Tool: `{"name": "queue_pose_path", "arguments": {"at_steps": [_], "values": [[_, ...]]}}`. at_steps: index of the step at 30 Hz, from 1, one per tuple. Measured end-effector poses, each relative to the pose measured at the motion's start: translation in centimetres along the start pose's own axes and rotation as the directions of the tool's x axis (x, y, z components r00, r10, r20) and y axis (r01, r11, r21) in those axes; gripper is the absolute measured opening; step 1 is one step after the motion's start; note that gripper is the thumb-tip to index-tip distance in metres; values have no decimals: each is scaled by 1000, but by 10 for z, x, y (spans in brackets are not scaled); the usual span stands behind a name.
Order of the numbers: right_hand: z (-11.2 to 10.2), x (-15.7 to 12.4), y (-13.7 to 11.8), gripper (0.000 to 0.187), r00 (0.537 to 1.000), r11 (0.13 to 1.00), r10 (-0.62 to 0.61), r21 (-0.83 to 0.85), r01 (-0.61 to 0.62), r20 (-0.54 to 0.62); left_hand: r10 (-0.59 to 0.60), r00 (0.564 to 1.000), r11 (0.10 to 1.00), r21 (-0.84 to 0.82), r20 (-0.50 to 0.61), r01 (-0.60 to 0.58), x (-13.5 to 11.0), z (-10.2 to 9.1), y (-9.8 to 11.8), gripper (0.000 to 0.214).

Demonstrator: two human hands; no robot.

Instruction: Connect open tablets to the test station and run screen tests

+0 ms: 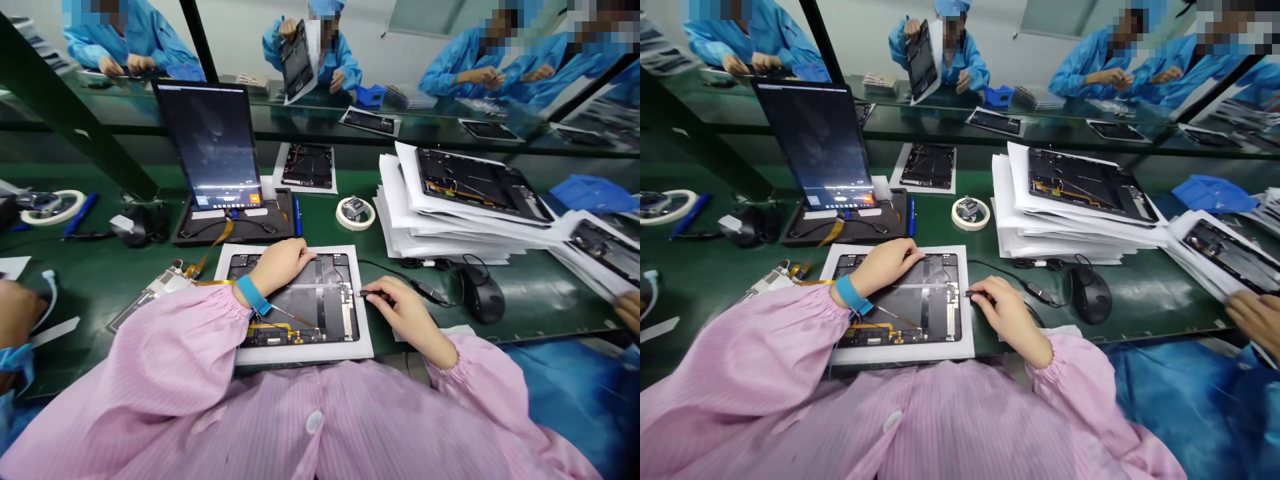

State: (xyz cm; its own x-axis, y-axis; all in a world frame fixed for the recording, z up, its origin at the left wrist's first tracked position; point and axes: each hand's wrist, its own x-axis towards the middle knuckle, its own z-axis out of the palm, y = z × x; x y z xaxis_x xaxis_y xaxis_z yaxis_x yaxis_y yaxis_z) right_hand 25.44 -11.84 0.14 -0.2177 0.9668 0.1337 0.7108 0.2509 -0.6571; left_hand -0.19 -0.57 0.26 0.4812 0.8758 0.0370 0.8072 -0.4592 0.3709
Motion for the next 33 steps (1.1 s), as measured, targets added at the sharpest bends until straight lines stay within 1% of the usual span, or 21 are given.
{"name": "queue_pose_path", "arguments": {"at_steps": [4, 10, 14, 20, 22, 25, 28, 30, 33], "values": [[8, 2, -1, 15, 998, 998, -56, -24, 55, -17, 3, 1000, 1000, -3, -1, -3, 0, -1, 1, 32], [6, 4, -1, 16, 998, 1000, -25, 3, 26, -53, 4, 1000, 1000, -14, -3, -4, 0, 0, 0, 32], [7, 4, 1, 16, 998, 999, -52, 1, 52, -43, 21, 1000, 1000, -16, -13, -21, 0, 1, -1, 32], [10, 8, -4, 13, 999, 992, 16, 125, -10, -48, 12, 999, 995, -94, -45, -16, 0, -2, 3, 29], [9, 7, -6, 13, 998, 992, 9, 128, -1, -62, 19, 997, 992, -120, -72, -27, 0, -4, 4, 28], [6, 3, -9, 14, 999, 998, -37, 46, 38, -36, 25, 997, 985, -170, -77, -38, 1, -5, 2, 30], [6, -3, -13, 16, 998, 989, -65, -135, 66, 7, 14, 1000, 974, -225, -20, -18, 3, -2, -2, 32], [9, -6, -13, 18, 995, 961, -101, -258, 102, 16, 9, 1000, 970, -241, -1, -9, 4, 0, -5, 32], [15, -7, -10, 19, 977, 902, -213, -381, 202, 14, 25, 1000, 968, -248, -14, -28, 6, 2, -7, 32]]}}
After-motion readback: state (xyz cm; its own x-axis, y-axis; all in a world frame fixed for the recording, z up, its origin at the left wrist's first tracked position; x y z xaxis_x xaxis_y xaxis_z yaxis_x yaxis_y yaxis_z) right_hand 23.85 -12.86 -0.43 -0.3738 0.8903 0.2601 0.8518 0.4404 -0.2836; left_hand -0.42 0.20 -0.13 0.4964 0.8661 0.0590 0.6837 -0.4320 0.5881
